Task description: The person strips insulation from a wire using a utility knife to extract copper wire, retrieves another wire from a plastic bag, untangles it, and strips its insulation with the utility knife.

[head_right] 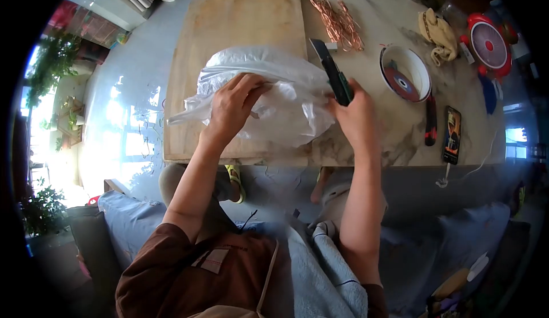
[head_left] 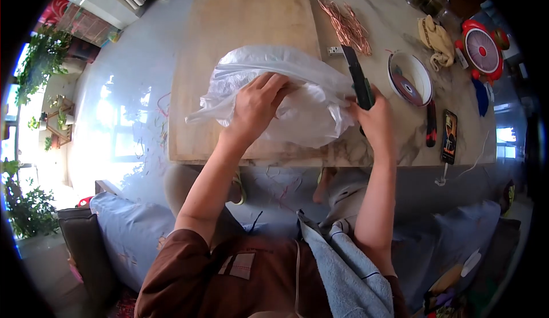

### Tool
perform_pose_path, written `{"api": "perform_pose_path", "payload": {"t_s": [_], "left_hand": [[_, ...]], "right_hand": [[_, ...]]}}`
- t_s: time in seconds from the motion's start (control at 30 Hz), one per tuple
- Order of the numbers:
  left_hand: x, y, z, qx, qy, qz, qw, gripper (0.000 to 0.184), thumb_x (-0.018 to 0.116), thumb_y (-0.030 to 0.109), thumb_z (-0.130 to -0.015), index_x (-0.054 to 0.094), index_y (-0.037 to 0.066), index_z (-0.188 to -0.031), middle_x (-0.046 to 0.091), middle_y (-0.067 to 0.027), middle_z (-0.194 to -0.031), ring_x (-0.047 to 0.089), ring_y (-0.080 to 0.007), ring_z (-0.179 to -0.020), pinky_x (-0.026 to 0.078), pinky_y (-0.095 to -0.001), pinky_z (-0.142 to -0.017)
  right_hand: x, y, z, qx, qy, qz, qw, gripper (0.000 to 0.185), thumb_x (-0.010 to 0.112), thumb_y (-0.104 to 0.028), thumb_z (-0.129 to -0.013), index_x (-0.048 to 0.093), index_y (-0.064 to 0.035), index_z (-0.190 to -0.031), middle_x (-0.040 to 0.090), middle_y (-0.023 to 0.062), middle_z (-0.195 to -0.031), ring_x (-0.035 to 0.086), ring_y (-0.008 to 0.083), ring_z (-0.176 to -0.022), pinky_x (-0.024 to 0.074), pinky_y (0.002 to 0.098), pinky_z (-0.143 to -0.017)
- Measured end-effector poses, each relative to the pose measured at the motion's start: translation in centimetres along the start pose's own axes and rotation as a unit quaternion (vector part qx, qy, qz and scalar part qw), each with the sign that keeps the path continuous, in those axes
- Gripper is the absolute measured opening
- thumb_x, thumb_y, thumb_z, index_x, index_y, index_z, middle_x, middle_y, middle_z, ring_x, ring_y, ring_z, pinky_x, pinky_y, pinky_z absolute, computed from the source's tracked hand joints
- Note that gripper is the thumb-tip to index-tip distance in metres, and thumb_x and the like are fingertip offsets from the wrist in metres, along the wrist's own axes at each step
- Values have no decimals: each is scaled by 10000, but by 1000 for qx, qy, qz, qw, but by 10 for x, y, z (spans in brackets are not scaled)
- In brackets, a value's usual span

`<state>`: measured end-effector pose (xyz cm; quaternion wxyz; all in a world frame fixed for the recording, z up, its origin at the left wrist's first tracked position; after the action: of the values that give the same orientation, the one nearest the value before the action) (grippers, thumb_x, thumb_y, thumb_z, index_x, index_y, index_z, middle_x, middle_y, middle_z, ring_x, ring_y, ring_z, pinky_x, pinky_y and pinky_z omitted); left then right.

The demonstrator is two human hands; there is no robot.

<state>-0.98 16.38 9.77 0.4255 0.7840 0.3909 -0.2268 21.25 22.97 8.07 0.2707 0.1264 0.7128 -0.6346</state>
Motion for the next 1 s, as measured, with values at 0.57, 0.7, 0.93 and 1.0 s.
{"api": "perform_pose_path", "payload": {"t_s": [0.57,0.7,0.93,1.0], "left_hand": [[45,9,36,28,-22,-66,997,533,739,88,-600,544,70,-1096,555,-86,-960,525,-294,-910,433,-386,-780],[35,22,24,-37,-24,-42,998,778,742,73,-597,390,87,-1291,495,-135,-1163,496,-314,-1024,412,-397,-865],[10,26,22,-22,-39,-51,998,745,756,64,-617,428,79,-1286,416,-159,-1310,485,-308,-1103,403,-380,-933],[-18,28,31,4,0,-95,995,663,754,63,-633,485,78,-1239,429,-154,-1301,502,-293,-1085,414,-376,-923]], "right_hand": [[8,1,1,25,-51,64,996,302,695,-133,-677,521,-13,-893,562,180,-734,557,355,-726,432,375,-655],[9,4,1,18,0,91,996,272,670,-130,-696,508,-27,-890,577,203,-793,545,400,-781,431,405,-651],[-1,-2,1,43,32,160,986,282,675,-171,-705,515,-40,-898,593,182,-765,572,388,-781,439,438,-638],[-2,-1,0,43,35,152,987,288,677,-181,-704,519,-44,-901,599,177,-764,576,384,-780,441,440,-639]]}}
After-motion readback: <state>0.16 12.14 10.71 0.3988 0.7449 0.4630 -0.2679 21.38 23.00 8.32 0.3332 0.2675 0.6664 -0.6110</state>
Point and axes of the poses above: each hand's wrist, its own z-axis away from the middle knuckle, its own x-axis out of the palm, y = z × x, the point moved 2 cm from there along -z, towards the middle knuckle
